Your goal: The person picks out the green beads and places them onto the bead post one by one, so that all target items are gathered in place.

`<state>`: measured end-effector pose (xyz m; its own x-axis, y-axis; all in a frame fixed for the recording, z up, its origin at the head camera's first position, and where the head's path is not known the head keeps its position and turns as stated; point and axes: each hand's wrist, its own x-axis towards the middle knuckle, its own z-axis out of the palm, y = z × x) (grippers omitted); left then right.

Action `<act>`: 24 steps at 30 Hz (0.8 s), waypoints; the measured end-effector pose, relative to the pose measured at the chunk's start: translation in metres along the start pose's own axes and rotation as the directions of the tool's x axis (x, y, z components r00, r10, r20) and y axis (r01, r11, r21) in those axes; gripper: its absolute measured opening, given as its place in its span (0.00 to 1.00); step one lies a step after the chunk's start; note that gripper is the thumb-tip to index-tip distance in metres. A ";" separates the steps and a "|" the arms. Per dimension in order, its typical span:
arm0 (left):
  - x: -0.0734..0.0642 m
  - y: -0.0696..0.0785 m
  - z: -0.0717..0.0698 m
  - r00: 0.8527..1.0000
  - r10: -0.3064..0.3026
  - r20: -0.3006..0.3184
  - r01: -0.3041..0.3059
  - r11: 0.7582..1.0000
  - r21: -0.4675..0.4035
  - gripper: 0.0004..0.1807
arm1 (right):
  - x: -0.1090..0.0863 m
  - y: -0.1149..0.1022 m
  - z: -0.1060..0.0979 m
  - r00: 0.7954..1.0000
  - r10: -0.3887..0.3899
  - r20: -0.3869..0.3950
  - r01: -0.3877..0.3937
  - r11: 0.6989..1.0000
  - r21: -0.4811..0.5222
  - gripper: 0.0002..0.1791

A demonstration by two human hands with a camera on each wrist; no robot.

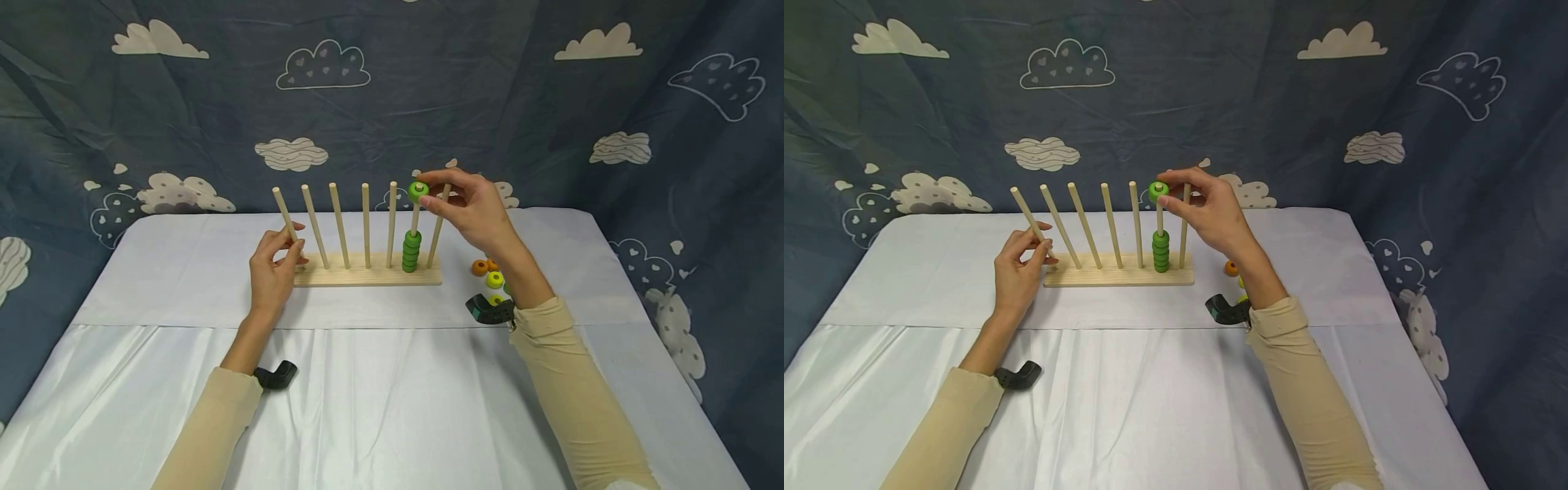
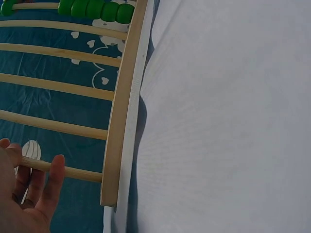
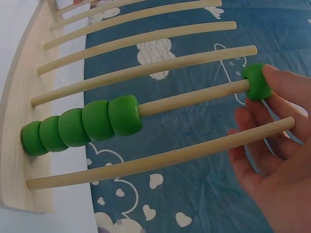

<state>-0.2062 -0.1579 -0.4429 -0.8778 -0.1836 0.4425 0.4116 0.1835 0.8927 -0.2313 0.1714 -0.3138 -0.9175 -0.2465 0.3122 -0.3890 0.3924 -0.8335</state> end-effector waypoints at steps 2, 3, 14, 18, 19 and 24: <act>0.000 0.001 0.000 1.000 -0.001 -0.001 0.001 1.000 -0.002 0.14 | 0.000 0.000 0.000 1.000 0.011 0.006 -0.011 1.000 0.002 0.21; 0.000 0.001 0.000 1.000 -0.001 -0.001 0.001 1.000 -0.002 0.14 | 0.000 0.000 0.000 1.000 0.015 0.008 -0.015 1.000 0.007 0.21; 0.000 0.001 0.000 1.000 -0.004 0.000 0.004 1.000 0.003 0.15 | -0.007 0.009 -0.007 0.999 0.045 -0.005 -0.045 0.999 0.031 0.22; 0.000 0.001 0.000 1.000 -0.006 0.001 0.006 1.000 0.009 0.15 | -0.011 0.014 -0.011 0.997 0.072 -0.012 -0.072 0.997 0.010 0.24; 0.000 0.001 0.000 1.000 -0.007 0.001 0.007 1.000 0.011 0.15 | -0.012 0.015 -0.012 0.997 0.076 -0.013 -0.075 0.997 0.007 0.24; 0.000 0.001 0.000 1.000 -0.010 0.003 0.010 1.000 0.016 0.15 | -0.019 0.021 -0.019 0.997 0.081 -0.020 -0.081 0.997 0.002 0.24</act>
<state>-0.2054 -0.1575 -0.4421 -0.8827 -0.1823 0.4331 0.3987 0.1975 0.8956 -0.2237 0.2014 -0.3284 -0.9475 -0.1963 0.2526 -0.3132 0.4090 -0.8571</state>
